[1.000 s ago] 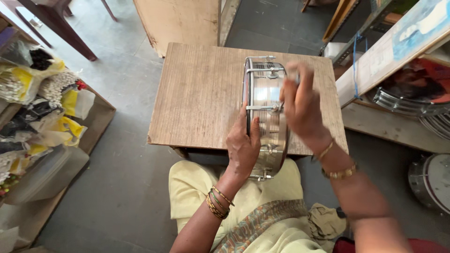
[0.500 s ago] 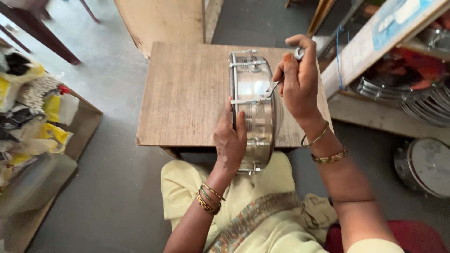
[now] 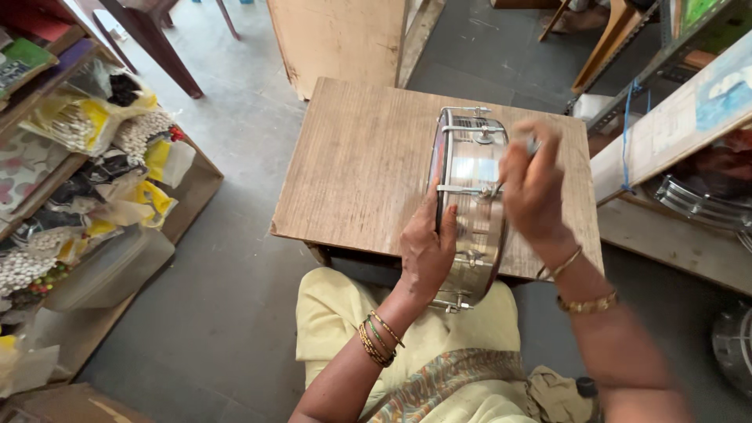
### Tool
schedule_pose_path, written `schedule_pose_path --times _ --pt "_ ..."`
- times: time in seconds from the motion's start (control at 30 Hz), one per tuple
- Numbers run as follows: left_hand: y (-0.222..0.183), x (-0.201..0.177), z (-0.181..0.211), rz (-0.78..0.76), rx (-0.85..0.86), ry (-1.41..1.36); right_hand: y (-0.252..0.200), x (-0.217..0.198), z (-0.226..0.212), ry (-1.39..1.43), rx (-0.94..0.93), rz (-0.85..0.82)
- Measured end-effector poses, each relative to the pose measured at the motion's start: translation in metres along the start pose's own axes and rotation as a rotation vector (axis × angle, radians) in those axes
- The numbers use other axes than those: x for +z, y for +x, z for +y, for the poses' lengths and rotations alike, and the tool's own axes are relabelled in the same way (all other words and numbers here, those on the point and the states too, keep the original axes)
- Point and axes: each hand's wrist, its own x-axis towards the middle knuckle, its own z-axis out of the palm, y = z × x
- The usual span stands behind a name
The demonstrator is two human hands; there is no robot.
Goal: The person tightens bolts on the side of a drum using a wrench, turning the drum over to reach different sections.
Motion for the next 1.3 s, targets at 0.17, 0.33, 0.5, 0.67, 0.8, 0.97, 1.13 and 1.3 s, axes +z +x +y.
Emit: schedule_pose_path --times 0.17,0.33,0.5,0.67,0.8,0.97,1.13,1.3 --pt "0.001 0.004 -0.008 0.028 0.061 0.048 0.037 0.007 0.009 -0.039 0.128 -0.115" --pt "0.001 0.009 -0.016 0.074 0.154 0.0 0.064 0.005 0.012 0.24 0.564 -0.291" --pt "-0.002 0.008 -0.018 0.061 0.103 0.002 0.008 -0.007 0.005 0.175 -0.036 0.069" --pt "0.001 0.008 -0.012 0.048 0.098 -0.002 -0.029 -0.002 0.004 -0.08 -0.421 0.032" --pt "-0.002 0.005 -0.009 0.047 0.133 0.01 -0.024 0.0 0.001 -0.094 -0.406 0.017" --pt "0.001 0.004 -0.005 -0.001 0.015 -0.009 0.006 0.007 -0.009 -0.245 -0.144 -0.03" --pt "0.001 0.005 -0.009 0.034 0.071 0.055 0.048 0.015 0.01 -0.16 0.124 -0.195" --pt "0.001 0.003 -0.007 0.055 0.149 0.048 0.06 0.016 0.007 0.087 0.469 -0.306"
